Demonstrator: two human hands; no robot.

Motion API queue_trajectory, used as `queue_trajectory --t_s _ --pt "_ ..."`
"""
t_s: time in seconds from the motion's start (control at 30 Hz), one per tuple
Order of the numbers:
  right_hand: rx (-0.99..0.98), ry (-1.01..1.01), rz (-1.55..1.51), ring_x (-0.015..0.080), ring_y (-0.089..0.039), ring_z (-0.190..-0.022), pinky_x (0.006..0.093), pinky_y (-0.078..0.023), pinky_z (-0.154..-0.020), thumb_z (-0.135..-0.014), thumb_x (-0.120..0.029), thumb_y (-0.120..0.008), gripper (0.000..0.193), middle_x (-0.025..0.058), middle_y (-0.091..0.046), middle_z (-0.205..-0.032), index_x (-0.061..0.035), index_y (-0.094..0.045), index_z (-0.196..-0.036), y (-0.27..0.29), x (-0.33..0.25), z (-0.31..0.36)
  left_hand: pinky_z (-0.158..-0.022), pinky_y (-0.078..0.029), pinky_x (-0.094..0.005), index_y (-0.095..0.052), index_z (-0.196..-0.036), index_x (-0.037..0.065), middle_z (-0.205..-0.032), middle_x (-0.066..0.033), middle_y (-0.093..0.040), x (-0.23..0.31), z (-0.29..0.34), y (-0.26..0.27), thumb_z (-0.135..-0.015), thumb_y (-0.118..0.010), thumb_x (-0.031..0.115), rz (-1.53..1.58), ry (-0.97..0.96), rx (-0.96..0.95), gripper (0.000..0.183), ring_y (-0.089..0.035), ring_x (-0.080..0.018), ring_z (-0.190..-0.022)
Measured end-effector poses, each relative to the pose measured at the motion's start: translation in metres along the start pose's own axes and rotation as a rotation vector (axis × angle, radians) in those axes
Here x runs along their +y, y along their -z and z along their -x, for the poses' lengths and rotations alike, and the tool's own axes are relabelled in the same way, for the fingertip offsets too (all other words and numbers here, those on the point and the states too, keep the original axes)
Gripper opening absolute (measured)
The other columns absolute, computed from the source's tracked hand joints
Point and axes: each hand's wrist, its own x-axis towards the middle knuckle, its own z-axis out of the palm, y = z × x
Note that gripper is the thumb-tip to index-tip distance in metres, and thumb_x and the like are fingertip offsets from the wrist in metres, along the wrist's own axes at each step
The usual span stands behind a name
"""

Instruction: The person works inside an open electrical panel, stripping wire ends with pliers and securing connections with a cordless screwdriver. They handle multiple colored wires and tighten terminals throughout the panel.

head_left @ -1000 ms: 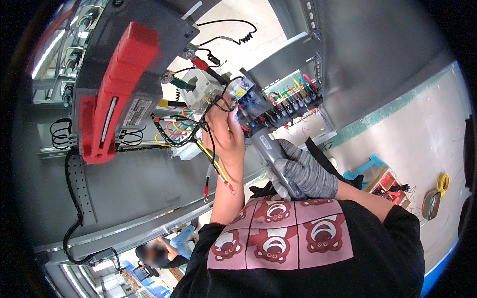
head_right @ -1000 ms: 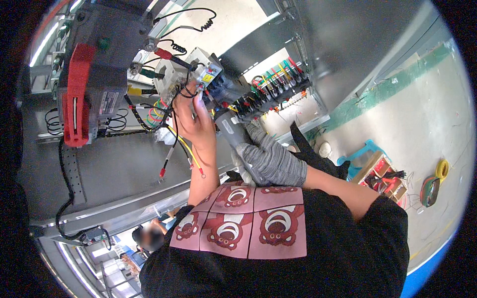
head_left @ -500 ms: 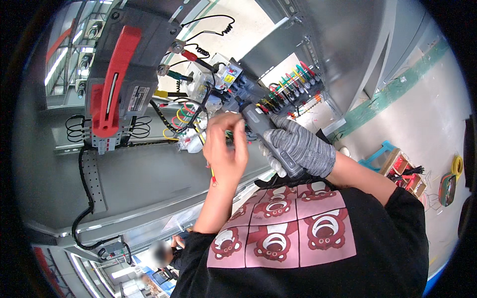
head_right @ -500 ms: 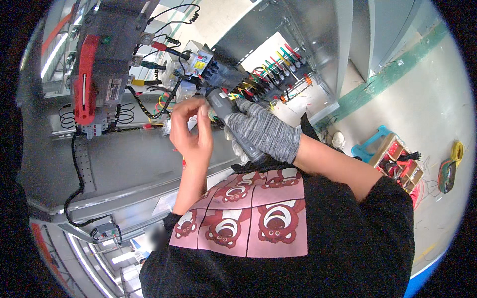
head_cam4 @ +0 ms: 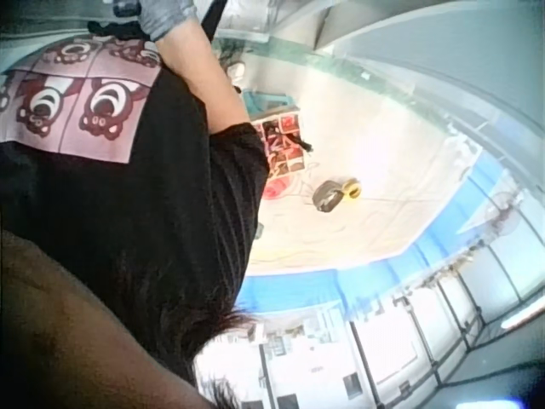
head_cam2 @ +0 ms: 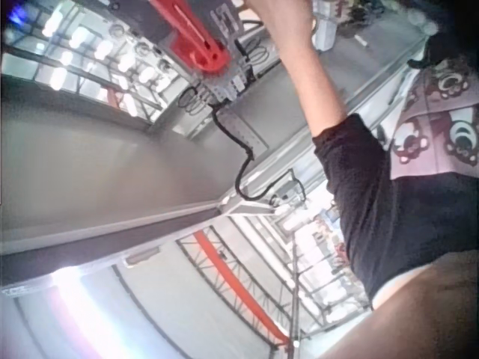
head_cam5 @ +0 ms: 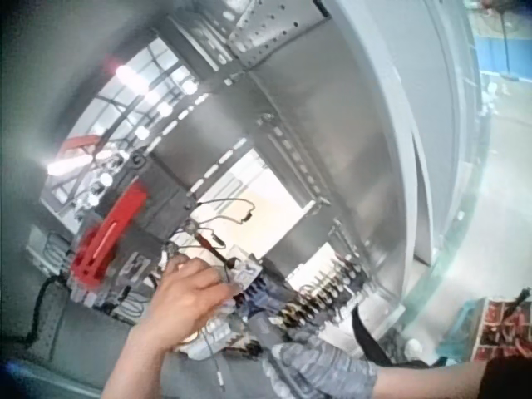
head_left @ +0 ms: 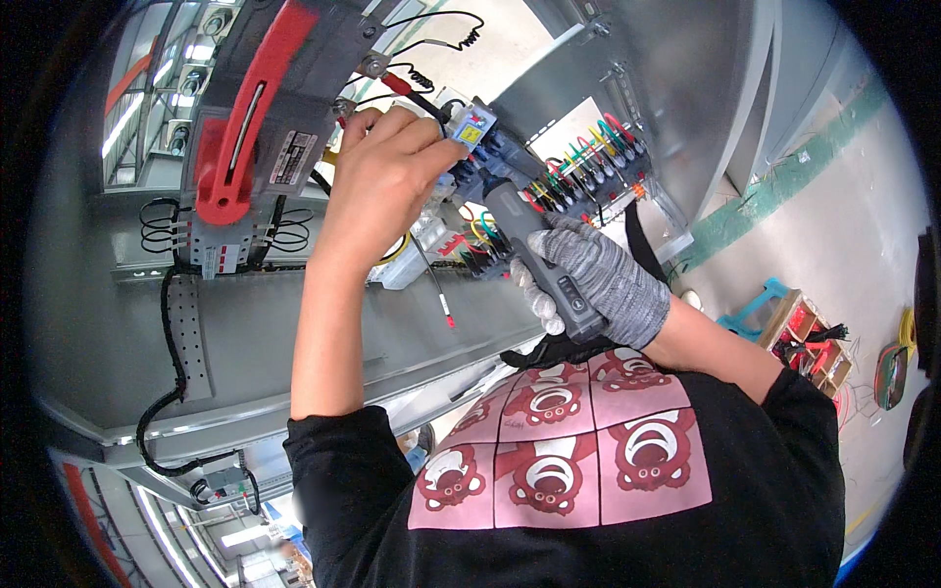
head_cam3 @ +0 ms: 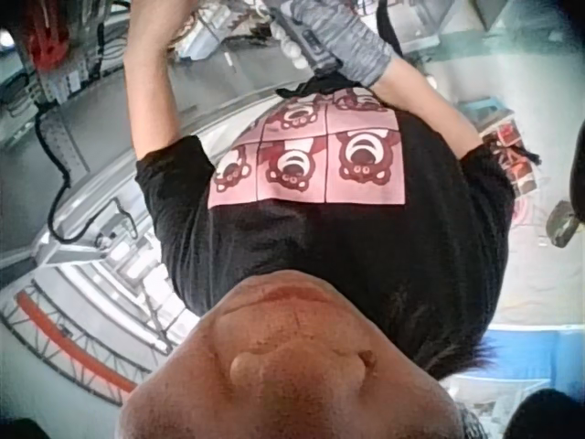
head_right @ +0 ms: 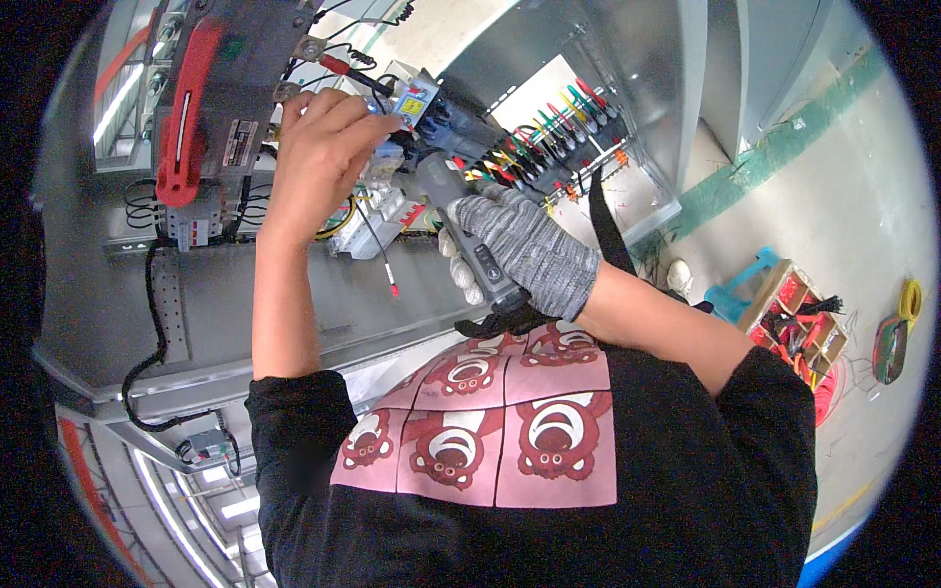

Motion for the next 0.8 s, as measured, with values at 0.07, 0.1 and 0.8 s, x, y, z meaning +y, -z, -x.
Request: queue_trajectory --t_s 0.07,0.1,0.8 --pt "-0.022 0.018 0.003 0.0148 -0.059 -0.048 0.0253 -0.049 -0.039 -0.094 -0.029 -0.054 0.030 0.0074 -0.060 -0.071 0.0006 -0.057 -0.094 -0.002 0.002 0.001 -0.086 -0.039 -0.0402 -0.067 -0.092 0.012 -0.085 -0.0013 -0.058 0.001 -0.001 -0.002 -0.074 -0.068 0.009 -0.012 -0.017 0.013 0.019 -0.056 -0.0212 -0.089" --pt "-0.025 0.019 -0.003 0.0141 -0.058 -0.049 0.0250 -0.049 -0.039 -0.094 -0.029 -0.054 0.030 0.0074 -0.060 -0.072 0.0005 -0.057 -0.095 -0.003 0.002 0.001 -0.087 -0.038 -0.0401 -0.066 -0.092 0.012 -0.085 -0.0018 -0.057 0.001 -0.002 -0.005 -0.071 -0.068 0.006 0.012 -0.017 0.067 0.021 -0.056 -0.0212 -0.088" --pt "-0.071 -0.025 -0.085 0.0125 -0.056 -0.051 0.0233 -0.049 -0.043 -0.096 -0.031 -0.050 0.033 0.0071 -0.057 -0.075 0.0012 -0.054 -0.098 -0.008 0.002 0.004 -0.087 -0.039 -0.0414 -0.059 -0.086 0.010 -0.086 -0.0031 -0.055 -0.023 -0.016 0.001 -0.073 -0.065 0.004 0.035 -0.217 -0.132 0.015 -0.055 -0.0228 -0.091"
